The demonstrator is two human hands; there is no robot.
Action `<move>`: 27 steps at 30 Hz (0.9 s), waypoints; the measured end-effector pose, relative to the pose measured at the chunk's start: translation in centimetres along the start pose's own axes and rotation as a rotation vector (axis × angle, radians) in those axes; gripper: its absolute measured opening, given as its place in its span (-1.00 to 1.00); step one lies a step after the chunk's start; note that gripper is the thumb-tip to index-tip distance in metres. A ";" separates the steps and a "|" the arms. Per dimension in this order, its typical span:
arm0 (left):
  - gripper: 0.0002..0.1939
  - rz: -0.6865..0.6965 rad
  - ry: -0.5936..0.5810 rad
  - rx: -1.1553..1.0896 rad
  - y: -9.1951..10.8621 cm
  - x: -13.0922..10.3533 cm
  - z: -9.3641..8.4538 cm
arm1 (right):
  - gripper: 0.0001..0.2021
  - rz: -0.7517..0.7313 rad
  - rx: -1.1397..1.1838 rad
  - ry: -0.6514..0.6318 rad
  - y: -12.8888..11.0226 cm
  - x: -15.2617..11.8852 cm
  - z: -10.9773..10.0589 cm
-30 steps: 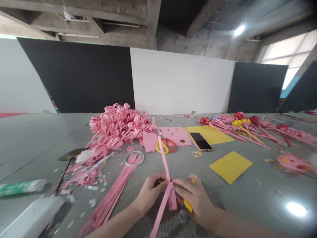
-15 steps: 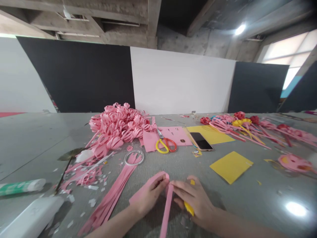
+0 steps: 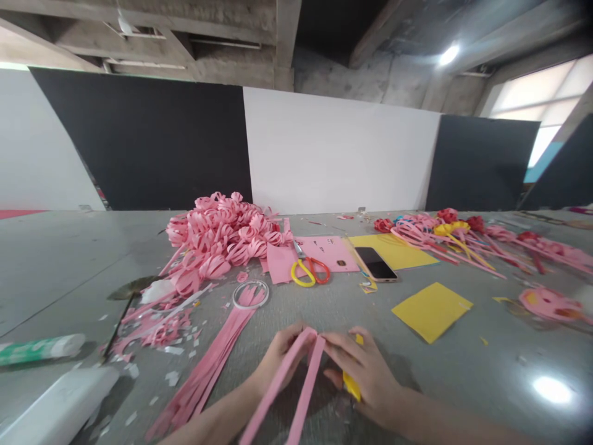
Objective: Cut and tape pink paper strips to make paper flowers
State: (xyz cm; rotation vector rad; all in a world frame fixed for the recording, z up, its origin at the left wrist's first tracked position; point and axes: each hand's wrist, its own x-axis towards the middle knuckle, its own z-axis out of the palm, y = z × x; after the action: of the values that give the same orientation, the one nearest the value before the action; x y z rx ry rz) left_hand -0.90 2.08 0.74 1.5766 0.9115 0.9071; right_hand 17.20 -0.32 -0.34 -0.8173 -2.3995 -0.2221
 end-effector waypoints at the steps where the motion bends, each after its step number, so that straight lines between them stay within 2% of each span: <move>1: -0.77 0.009 0.015 0.024 -0.1 0.0 0.0 | -0.69 0.001 0.001 0.003 0.0 -0.1 0.0; 5: -0.75 0.070 0.063 0.086 -0.2 0.1 -0.1 | -0.70 0.032 0.002 0.033 0.1 -0.4 0.4; 9: -0.71 0.114 0.036 0.005 -0.2 0.3 0.0 | -0.70 0.007 0.029 -0.032 0.3 -0.4 0.5; 12: -0.75 0.122 0.075 -0.034 0.1 0.2 0.1 | -0.70 -0.008 0.041 -0.084 0.1 -0.1 0.3; 16: -0.79 0.027 0.101 -0.116 0.5 0.0 0.3 | -0.73 0.053 0.072 -0.091 -0.2 0.1 0.1; 20: -0.89 -0.057 0.170 -0.124 -0.3 0.2 0.2 | -0.74 0.084 0.106 -0.070 -0.1 -0.2 0.4; 24: -0.91 -0.026 0.097 -0.195 -0.9 0.4 0.3 | -0.75 0.080 0.103 -0.047 0.0 -0.2 0.6; 27: -0.89 -0.006 0.054 -0.192 -0.4 0.3 0.2 | -0.79 0.081 0.134 -0.046 -0.1 0.0 0.5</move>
State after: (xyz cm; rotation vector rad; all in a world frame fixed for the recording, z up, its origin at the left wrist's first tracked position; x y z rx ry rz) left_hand -0.64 2.39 0.32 1.3907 0.8405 1.0070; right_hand 16.85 -0.23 -0.73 -0.8628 -2.3888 -0.0101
